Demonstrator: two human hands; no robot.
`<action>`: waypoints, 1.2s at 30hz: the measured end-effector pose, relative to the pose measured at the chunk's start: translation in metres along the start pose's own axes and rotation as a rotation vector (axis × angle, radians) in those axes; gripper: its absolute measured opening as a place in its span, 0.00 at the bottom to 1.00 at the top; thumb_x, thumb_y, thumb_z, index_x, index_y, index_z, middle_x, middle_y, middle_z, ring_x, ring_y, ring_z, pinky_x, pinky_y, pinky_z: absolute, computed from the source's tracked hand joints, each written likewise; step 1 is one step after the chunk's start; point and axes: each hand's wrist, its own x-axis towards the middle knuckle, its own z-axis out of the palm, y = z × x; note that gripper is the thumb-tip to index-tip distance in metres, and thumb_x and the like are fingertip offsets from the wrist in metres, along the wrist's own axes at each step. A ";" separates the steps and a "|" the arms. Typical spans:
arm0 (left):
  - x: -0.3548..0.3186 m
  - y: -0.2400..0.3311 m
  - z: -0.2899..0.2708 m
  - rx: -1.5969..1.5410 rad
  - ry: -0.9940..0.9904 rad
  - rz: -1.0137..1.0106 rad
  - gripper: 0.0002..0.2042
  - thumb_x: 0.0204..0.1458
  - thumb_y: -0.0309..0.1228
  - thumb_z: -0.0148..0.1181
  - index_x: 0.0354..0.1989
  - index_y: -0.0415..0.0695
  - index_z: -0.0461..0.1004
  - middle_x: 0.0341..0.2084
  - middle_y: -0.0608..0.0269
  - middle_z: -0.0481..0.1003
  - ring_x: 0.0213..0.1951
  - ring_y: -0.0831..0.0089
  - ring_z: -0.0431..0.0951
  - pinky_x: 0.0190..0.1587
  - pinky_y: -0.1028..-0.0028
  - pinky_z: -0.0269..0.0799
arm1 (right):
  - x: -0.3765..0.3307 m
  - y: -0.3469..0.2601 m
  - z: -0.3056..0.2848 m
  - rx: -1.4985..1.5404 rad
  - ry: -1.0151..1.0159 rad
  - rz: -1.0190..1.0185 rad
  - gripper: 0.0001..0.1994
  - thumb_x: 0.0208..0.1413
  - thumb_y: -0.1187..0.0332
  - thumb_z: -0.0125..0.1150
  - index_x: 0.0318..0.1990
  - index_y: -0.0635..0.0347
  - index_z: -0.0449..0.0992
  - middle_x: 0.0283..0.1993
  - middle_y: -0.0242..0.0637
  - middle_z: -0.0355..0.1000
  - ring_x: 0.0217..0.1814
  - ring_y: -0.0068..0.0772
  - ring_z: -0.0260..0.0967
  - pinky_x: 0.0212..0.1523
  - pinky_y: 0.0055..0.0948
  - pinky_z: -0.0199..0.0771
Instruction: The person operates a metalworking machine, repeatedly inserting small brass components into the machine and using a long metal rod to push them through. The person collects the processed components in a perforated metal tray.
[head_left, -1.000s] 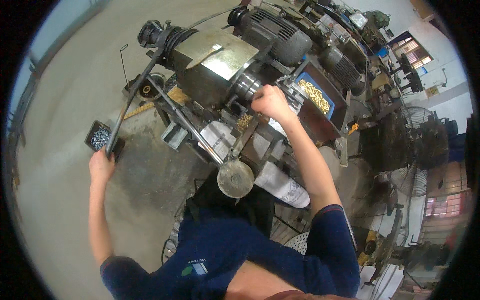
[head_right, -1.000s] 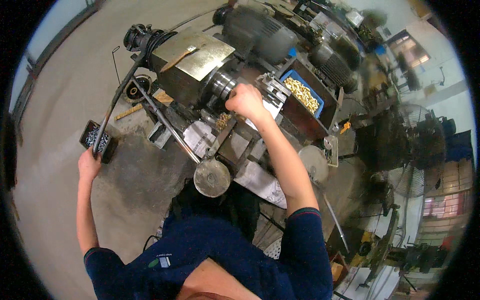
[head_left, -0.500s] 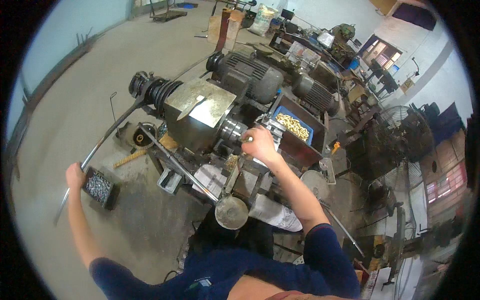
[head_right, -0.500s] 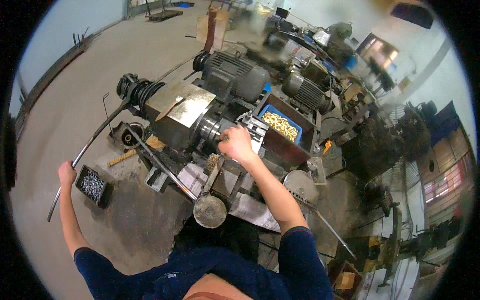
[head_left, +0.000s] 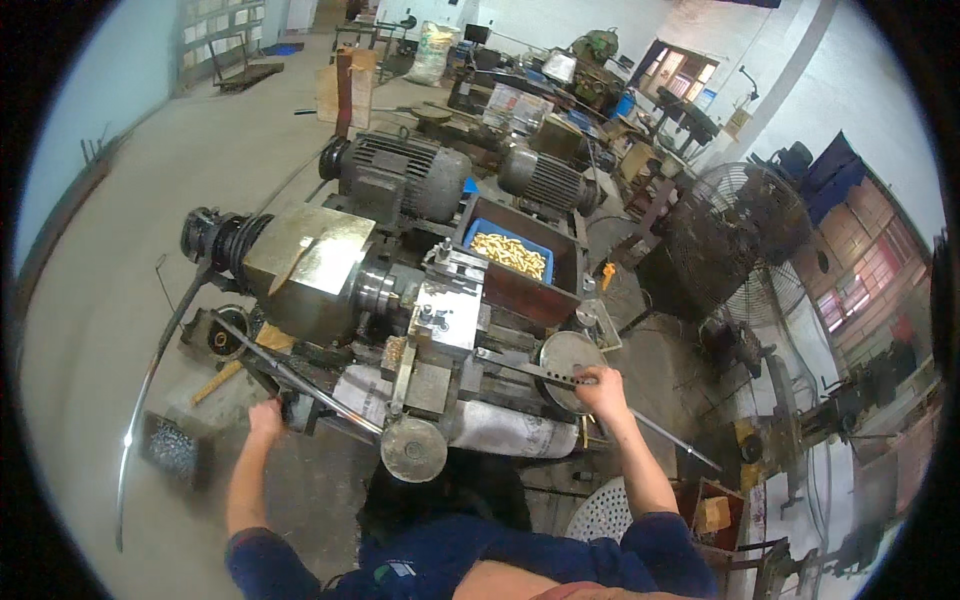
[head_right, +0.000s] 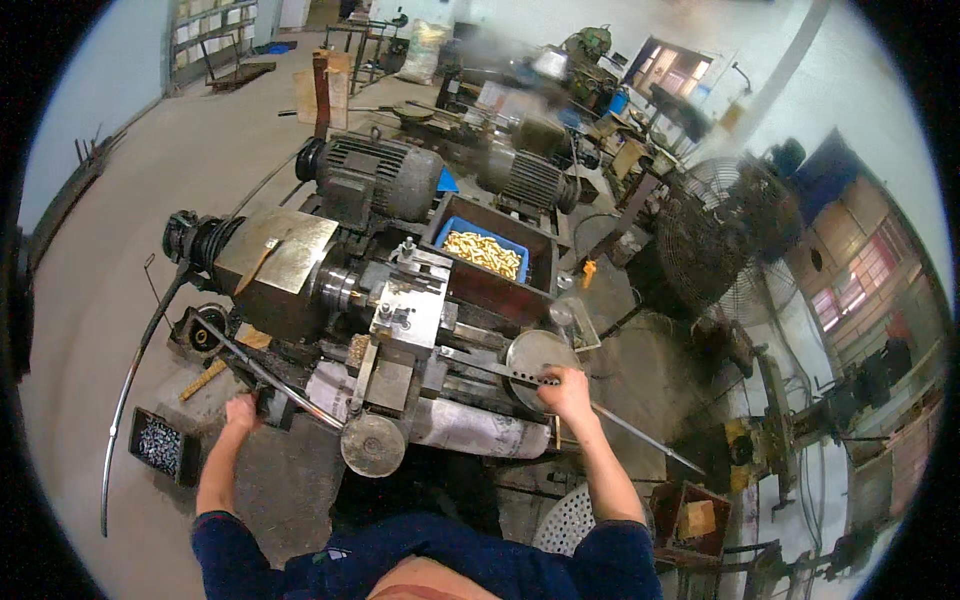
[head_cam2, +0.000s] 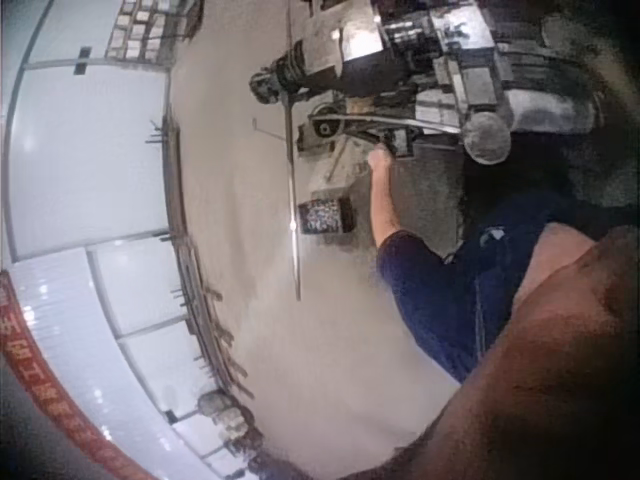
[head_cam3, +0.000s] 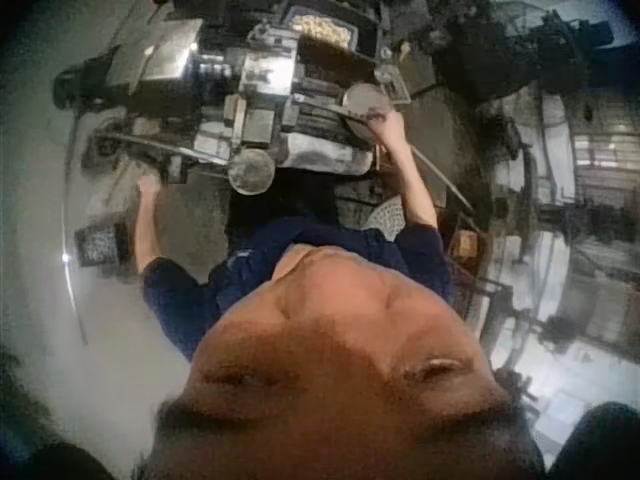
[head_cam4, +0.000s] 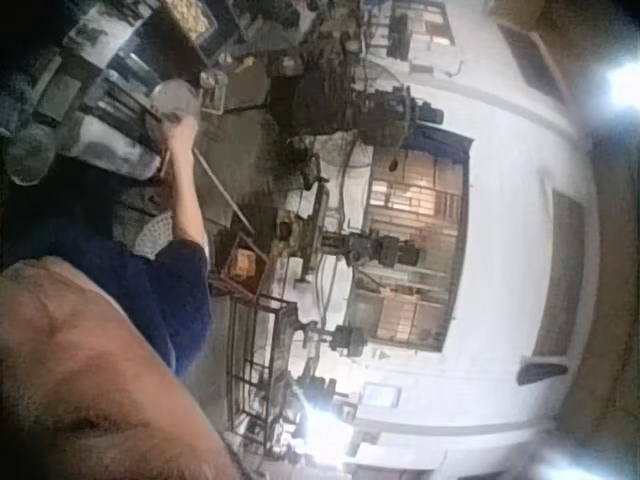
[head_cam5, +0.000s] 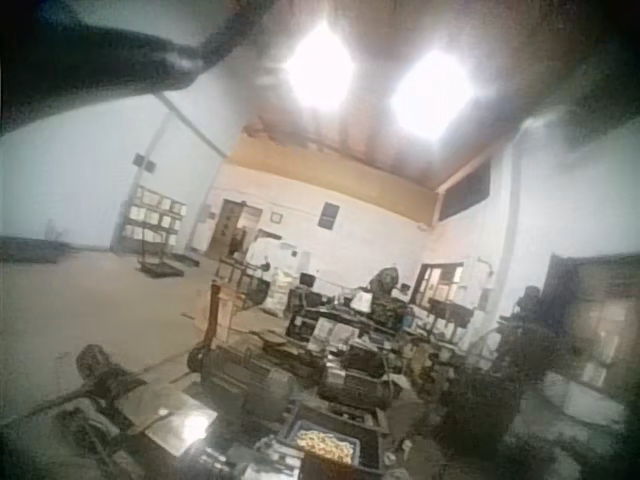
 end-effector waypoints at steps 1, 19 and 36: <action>0.022 -0.034 0.031 0.230 0.136 0.138 0.12 0.36 0.30 0.60 0.33 0.48 0.74 0.32 0.56 0.74 0.39 0.63 0.74 0.40 0.65 0.69 | -0.004 0.011 -0.005 -0.039 -0.021 0.028 0.14 0.28 0.70 0.57 0.28 0.62 0.77 0.31 0.47 0.73 0.35 0.45 0.72 0.39 0.32 0.70; -0.019 -0.017 -0.084 -1.467 0.300 -0.092 0.25 0.52 0.44 0.52 0.46 0.30 0.65 0.24 0.55 0.73 0.20 0.74 0.73 0.22 0.77 0.70 | -0.125 0.220 0.007 -0.622 -0.033 0.586 0.12 0.33 0.65 0.55 0.26 0.63 0.71 0.29 0.51 0.71 0.33 0.52 0.70 0.36 0.43 0.71; -0.001 0.038 -0.097 -1.429 0.548 -0.187 0.12 0.45 0.35 0.52 0.28 0.37 0.68 0.19 0.61 0.70 0.23 0.73 0.68 0.26 0.72 0.63 | -0.238 0.079 0.067 0.629 0.049 0.642 0.08 0.35 0.71 0.54 0.25 0.65 0.67 0.17 0.26 0.59 0.18 0.20 0.53 0.18 0.22 0.53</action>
